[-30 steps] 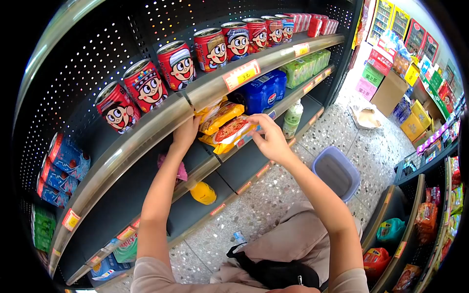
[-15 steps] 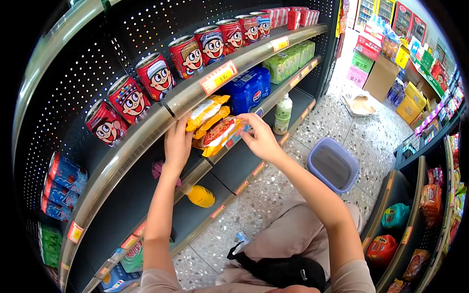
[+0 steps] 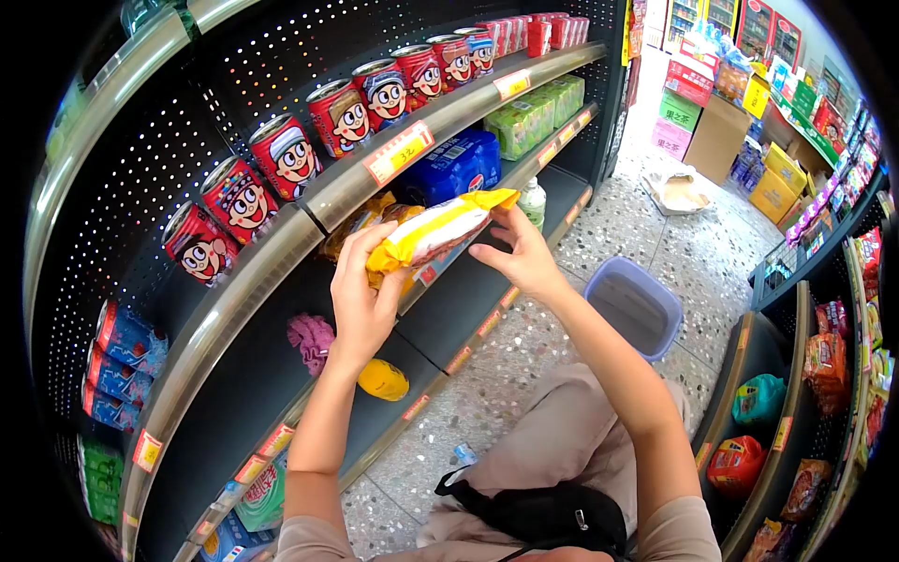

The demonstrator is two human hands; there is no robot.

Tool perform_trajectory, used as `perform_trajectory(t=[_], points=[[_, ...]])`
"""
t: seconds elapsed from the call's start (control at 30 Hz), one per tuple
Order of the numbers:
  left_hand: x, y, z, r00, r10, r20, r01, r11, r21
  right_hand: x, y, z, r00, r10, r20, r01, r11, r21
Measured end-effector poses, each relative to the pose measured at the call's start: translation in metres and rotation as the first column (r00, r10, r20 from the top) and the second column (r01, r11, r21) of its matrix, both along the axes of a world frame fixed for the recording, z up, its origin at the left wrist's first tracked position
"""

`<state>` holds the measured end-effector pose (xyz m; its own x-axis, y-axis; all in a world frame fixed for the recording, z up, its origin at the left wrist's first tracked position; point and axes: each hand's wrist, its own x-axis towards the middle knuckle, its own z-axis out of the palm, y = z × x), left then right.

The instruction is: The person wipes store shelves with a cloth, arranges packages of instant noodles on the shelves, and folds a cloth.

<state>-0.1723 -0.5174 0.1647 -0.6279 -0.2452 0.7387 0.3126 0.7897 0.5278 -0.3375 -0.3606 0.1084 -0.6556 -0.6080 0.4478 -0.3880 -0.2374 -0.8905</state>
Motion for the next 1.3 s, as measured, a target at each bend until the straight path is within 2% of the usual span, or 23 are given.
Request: perform_trajectory(t=[0.07, 0.1, 0.13, 0.23, 0.33, 0.47, 0.6, 0.67, 0.77, 0.9, 1.0, 1.1, 1.3], points=[[-0.007, 0.005, -0.004, 0.994, -0.104, 0.014, 0.096, 0.952, 0.290, -0.008, 0.015, -0.005, 0.999, -0.006, -0.045, 0.005, 1.000, -0.019], [-0.011, 0.008, -0.004, 0.989, -0.148, -0.003, 0.141, 0.934, 0.329, -0.011, 0.019, -0.008, 0.998, -0.009, -0.067, 0.007, 1.000, -0.029], [-0.014, 0.010, -0.004, 0.981, -0.190, -0.021, 0.185, 0.912, 0.367, -0.009, 0.024, -0.005, 0.993, 0.120, 0.010, -0.116, 0.977, -0.179], [-0.020, 0.021, -0.004, 0.960, -0.280, -0.007, 0.243, 0.822, 0.515, -0.007, 0.046, -0.007, 0.934, 0.271, 0.233, -0.220, 0.950, -0.222], [-0.024, 0.036, 0.000, 0.925, -0.376, 0.051, 0.245, 0.694, 0.677, -0.003, 0.070, -0.007, 0.930, 0.237, 0.280, -0.197, 0.967, -0.163], [-0.044, 0.046, -0.015, 0.887, -0.462, 0.010, 0.311, 0.613, 0.727, -0.001, 0.101, -0.009, 0.934, 0.168, 0.314, -0.142, 0.984, -0.106], [-0.059, 0.066, -0.021, 0.821, -0.569, -0.051, 0.327, 0.396, 0.858, 0.002, 0.129, -0.011, 0.924, 0.081, 0.375, -0.045, 0.993, -0.105], [-0.067, 0.079, -0.025, 0.792, -0.601, -0.103, 0.336, 0.290, 0.896, 0.001, 0.143, -0.015, 0.934, 0.006, 0.356, 0.037, 0.993, -0.114], [-0.082, 0.099, -0.039, 0.777, -0.604, -0.178, 0.335, 0.156, 0.929, 0.006, 0.162, -0.019, 0.843, 0.027, 0.537, 0.111, 0.969, -0.223], [-0.102, 0.130, -0.058, 0.763, -0.587, -0.272, 0.296, -0.057, 0.953, 0.011, 0.184, -0.029, 0.806, 0.124, 0.579, 0.136, 0.913, -0.385], [-0.116, 0.157, -0.069, 0.757, -0.541, -0.365, 0.317, -0.184, 0.930, 0.013, 0.197, -0.043, 0.814, 0.127, 0.567, 0.136, 0.908, -0.397], [-0.128, 0.184, -0.078, 0.752, -0.483, -0.449, 0.354, -0.279, 0.893, 0.023, 0.207, -0.050, 0.810, 0.095, 0.579, 0.171, 0.906, -0.387], [-0.145, 0.236, -0.089, 0.764, -0.357, -0.538, 0.400, -0.393, 0.828, 0.047, 0.210, -0.059, 0.792, 0.011, 0.610, 0.264, 0.895, -0.359]])
